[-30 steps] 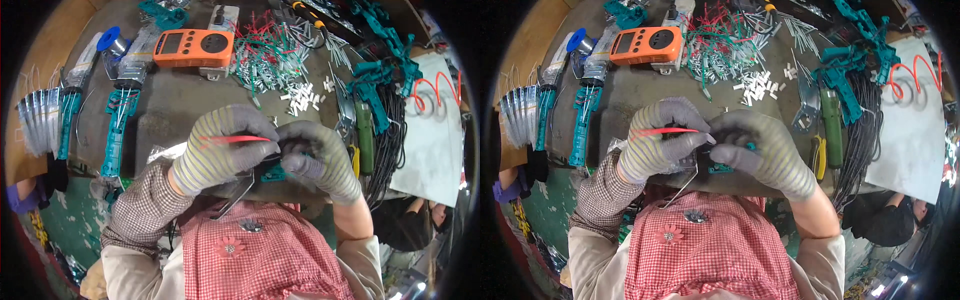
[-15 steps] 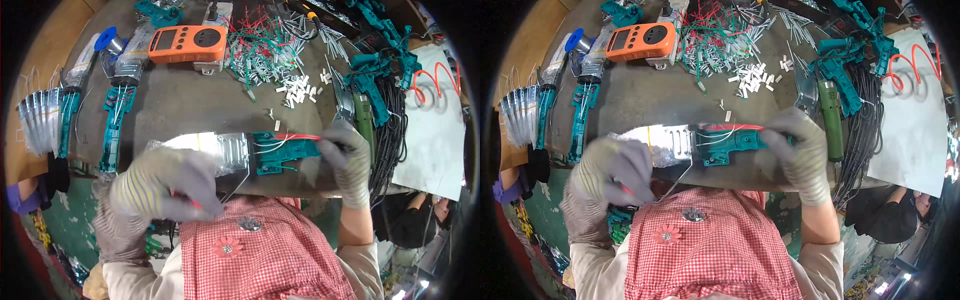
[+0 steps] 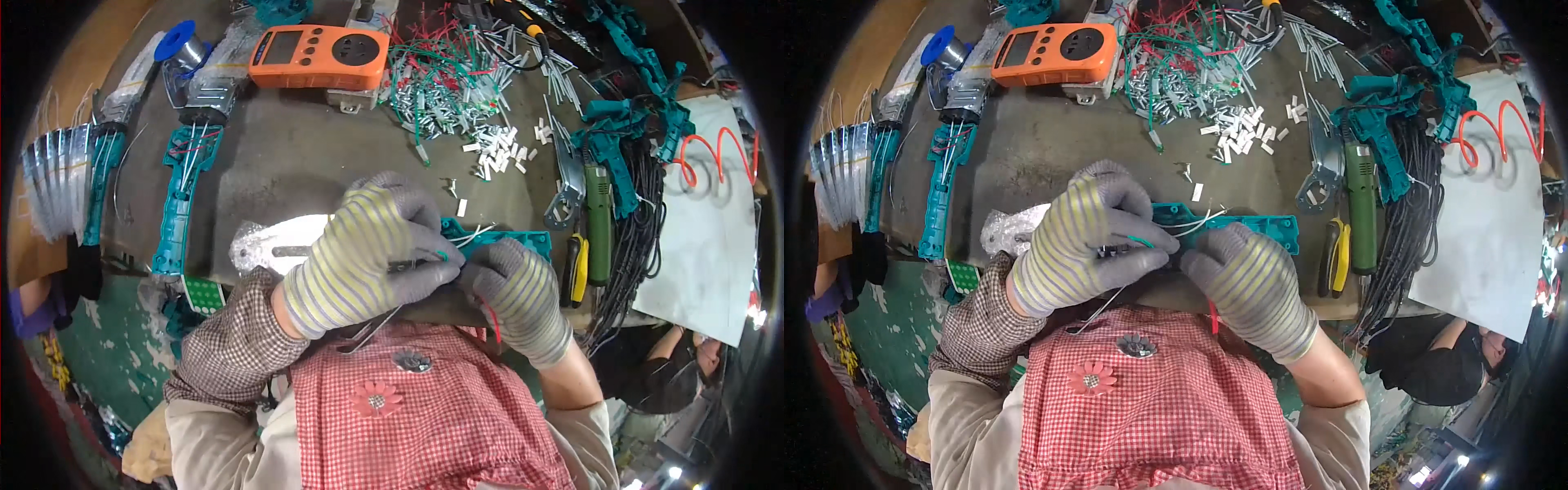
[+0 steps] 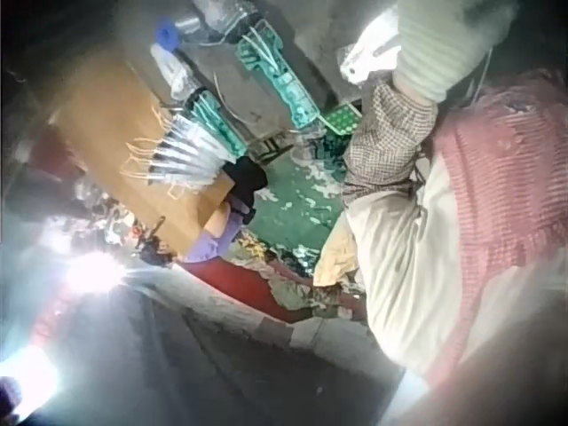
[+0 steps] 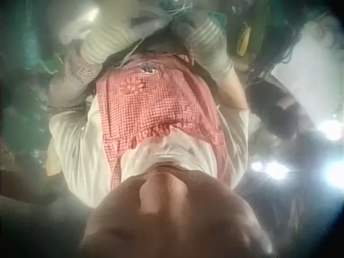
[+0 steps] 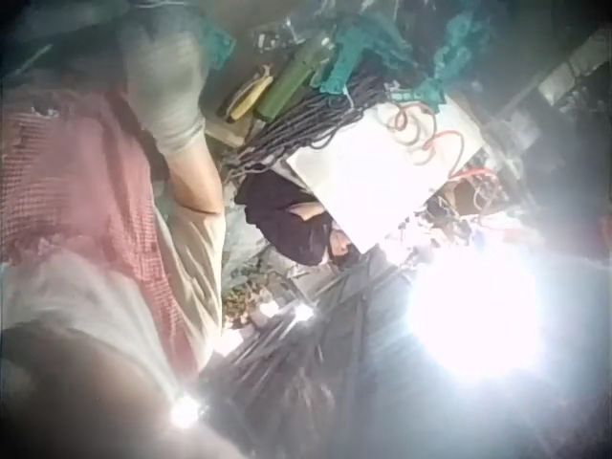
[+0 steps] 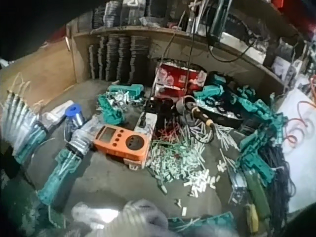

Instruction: The person assembles electrical components by soldering wires to circuit components with a soldering iron, then installs the components into plastic housings using a power screwdriver.

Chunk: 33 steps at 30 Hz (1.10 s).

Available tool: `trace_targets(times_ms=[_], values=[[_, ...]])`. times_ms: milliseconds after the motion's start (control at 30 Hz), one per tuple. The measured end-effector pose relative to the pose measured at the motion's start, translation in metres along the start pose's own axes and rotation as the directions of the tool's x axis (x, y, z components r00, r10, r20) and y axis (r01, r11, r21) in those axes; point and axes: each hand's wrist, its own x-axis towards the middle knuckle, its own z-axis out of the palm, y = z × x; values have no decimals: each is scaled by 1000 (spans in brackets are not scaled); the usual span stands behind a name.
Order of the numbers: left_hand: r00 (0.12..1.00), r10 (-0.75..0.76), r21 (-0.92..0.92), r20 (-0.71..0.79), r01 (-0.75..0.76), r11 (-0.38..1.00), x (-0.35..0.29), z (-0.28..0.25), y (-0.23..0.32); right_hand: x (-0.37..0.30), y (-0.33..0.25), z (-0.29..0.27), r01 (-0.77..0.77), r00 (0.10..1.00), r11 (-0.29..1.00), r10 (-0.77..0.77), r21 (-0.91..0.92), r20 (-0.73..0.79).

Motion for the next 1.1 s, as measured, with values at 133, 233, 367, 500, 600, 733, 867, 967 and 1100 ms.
trace_targets(times_ms=[133,233,367,500,600,733,867,967,1100], values=[[996,-33,-186,-86,16,982,-1,-5,-3,4,-7,-7,-9,997,998,14,-69,74],[993,-80,-272,-90,53,961,-1,-4,-5,-1,7,-1,-48,998,992,41,117,57],[996,-64,-274,-68,43,961,1,-6,-6,-6,5,-2,-152,980,988,146,29,136],[997,-60,-282,-55,42,959,0,-5,-7,2,5,1,-227,968,969,214,94,133],[998,-26,-288,-55,10,958,3,-5,-6,4,2,4,-257,963,955,240,146,124],[996,11,-291,-94,-38,956,1,2,-4,1,-8,6,-276,961,948,266,161,82],[998,-50,-478,-47,22,878,-5,-28,6,-7,7,11,-260,963,877,266,405,43],[887,275,-310,372,-160,937,-23,-78,22,-17,8,9,-118,975,931,175,346,-139],[943,-153,356,296,39,934,-30,-75,44,-10,5,-8,-58,949,998,67,40,-309]])
